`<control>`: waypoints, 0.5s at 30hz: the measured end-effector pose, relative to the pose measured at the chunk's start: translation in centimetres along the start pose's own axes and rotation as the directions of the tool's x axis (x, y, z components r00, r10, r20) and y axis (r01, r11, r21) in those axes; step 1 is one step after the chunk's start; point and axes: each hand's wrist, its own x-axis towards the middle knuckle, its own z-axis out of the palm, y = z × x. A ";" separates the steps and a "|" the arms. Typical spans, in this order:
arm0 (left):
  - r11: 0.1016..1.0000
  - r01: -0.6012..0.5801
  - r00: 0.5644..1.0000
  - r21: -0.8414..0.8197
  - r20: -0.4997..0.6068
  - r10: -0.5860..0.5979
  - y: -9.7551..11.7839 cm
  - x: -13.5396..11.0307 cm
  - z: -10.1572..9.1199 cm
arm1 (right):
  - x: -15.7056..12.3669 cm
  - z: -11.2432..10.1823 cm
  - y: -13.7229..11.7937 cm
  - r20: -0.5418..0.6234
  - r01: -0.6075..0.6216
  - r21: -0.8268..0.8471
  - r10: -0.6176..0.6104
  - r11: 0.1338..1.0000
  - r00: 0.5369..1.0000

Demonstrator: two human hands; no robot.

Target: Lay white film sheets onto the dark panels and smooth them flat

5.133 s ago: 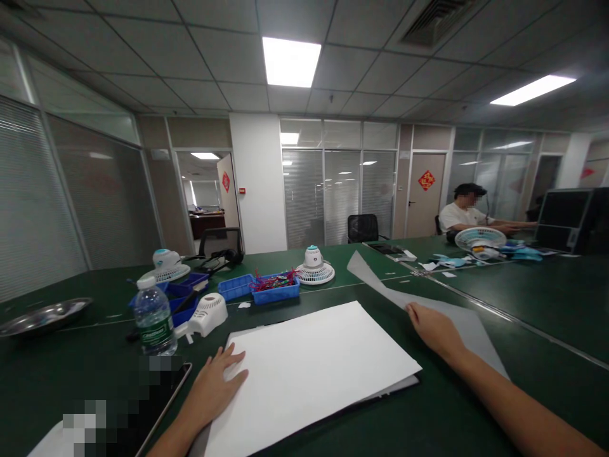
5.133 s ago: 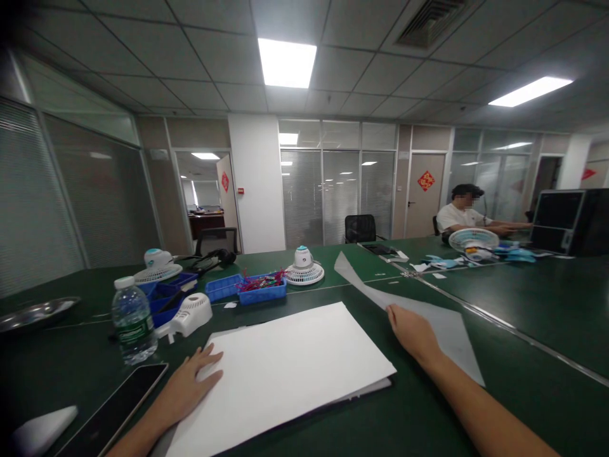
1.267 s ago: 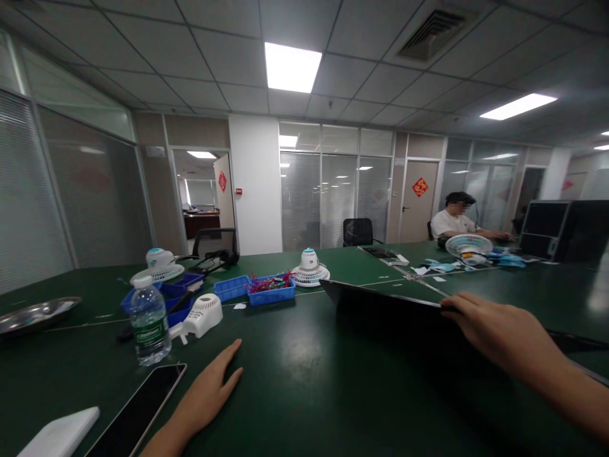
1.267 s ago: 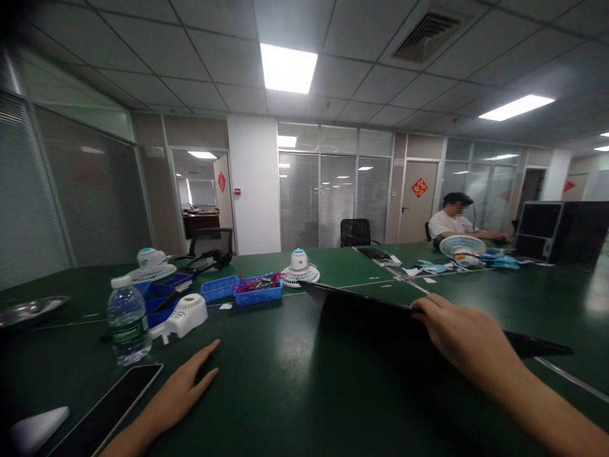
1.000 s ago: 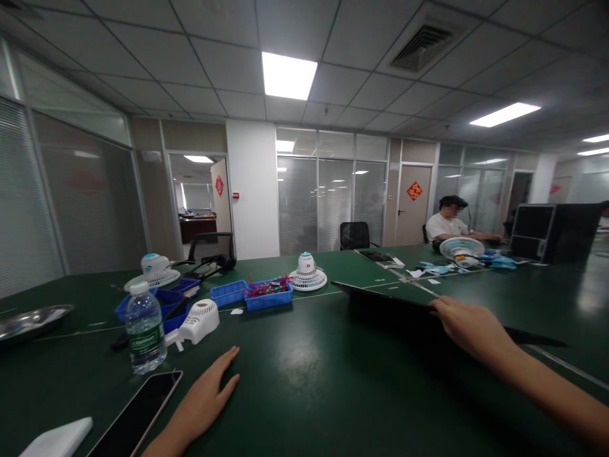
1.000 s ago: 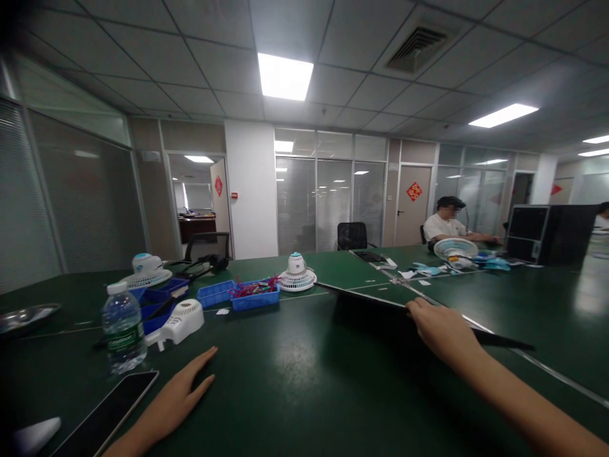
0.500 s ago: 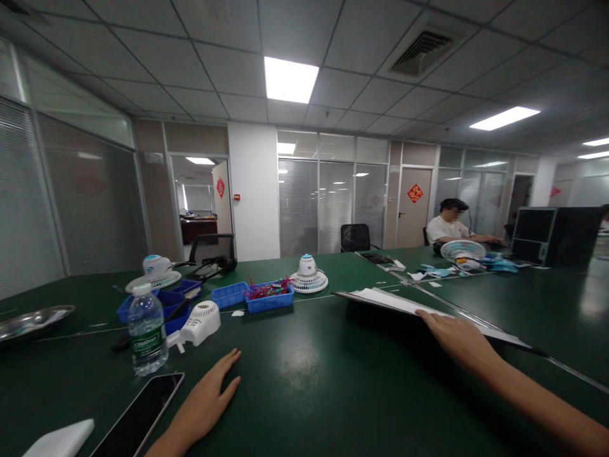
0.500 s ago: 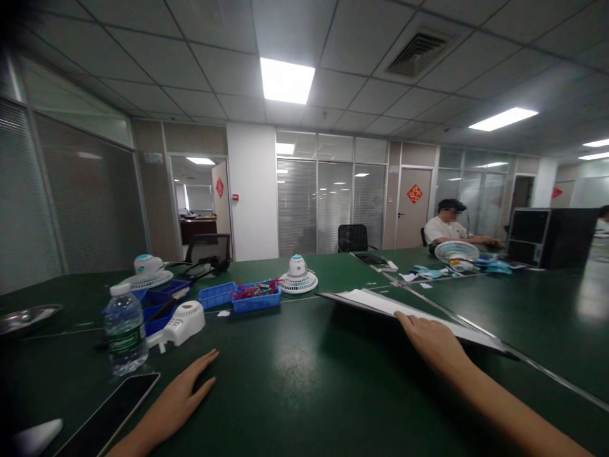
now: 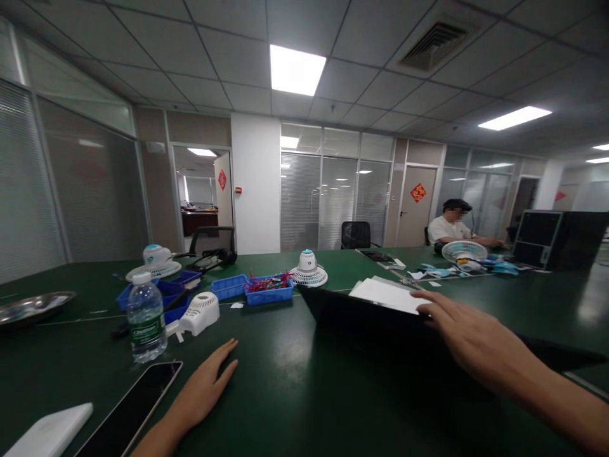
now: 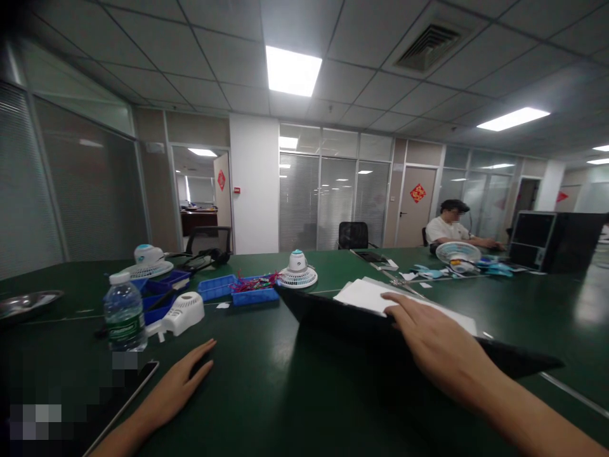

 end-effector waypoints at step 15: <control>0.998 0.021 0.987 -0.067 -0.158 -0.031 0.6 -0.2 -1.7 | -1.0 9.0 -11.8 0.246 0.168 0.489 -0.320 0.856 0.915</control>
